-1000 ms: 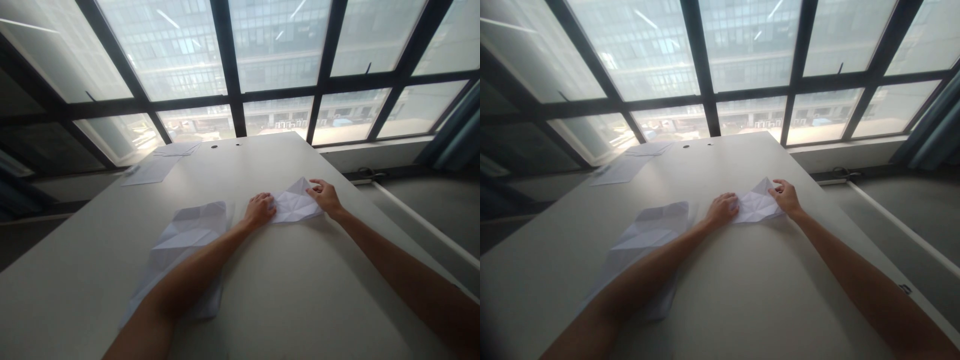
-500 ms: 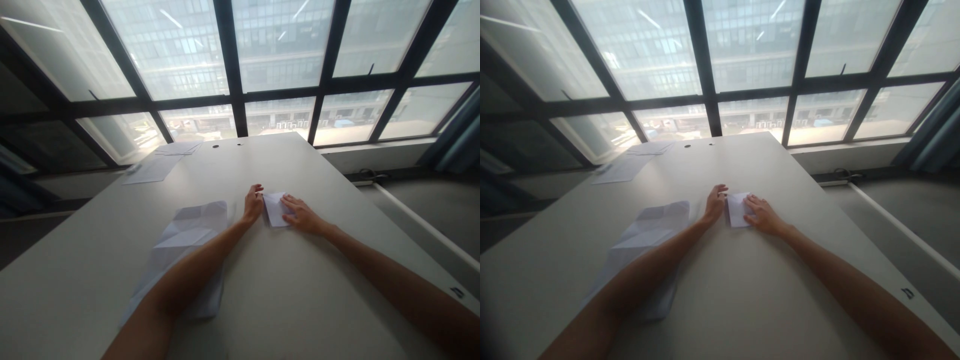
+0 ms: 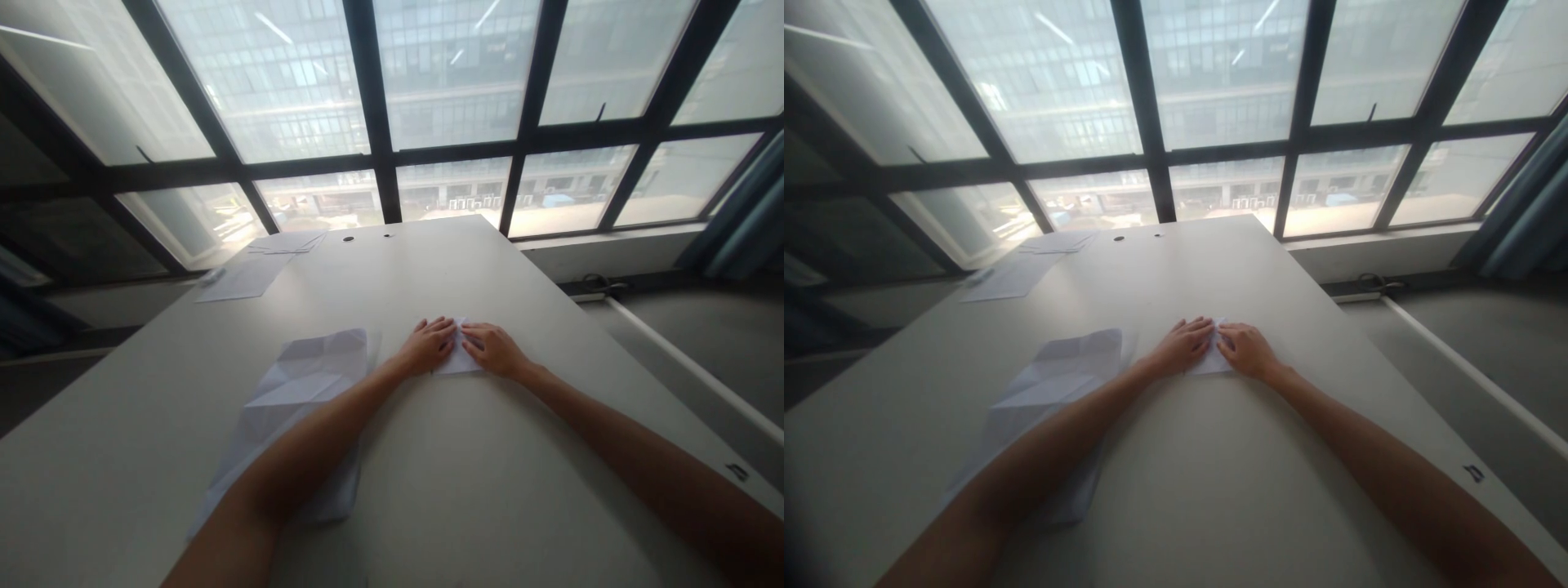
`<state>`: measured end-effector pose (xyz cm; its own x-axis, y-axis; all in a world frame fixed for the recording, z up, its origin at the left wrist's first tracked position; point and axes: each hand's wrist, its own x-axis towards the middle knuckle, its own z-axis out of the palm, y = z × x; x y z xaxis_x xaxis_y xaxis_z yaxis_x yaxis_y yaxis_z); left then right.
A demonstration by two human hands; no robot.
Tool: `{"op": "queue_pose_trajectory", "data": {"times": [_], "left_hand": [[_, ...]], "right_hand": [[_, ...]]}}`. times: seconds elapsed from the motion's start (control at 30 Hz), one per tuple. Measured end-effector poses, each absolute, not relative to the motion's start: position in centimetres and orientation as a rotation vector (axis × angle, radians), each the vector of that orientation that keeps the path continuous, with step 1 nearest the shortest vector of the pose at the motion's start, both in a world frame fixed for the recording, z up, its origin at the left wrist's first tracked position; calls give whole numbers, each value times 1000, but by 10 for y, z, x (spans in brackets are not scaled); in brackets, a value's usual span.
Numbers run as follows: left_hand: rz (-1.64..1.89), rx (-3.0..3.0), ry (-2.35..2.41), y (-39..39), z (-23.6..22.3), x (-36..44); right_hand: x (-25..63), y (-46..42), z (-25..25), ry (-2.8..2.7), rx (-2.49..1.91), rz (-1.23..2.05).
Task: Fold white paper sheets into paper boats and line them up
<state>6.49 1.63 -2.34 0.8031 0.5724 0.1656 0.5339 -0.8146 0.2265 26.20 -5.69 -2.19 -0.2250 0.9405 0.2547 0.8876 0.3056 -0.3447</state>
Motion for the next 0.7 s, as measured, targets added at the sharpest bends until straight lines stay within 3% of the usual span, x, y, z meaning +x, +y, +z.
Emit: {"op": "queue_pose_trajectory", "data": {"times": [0.7], "left_hand": [[352,2877,799,9,-19,64]], "right_hand": [[273,-47,-32,-2197,-1934,108]]}}
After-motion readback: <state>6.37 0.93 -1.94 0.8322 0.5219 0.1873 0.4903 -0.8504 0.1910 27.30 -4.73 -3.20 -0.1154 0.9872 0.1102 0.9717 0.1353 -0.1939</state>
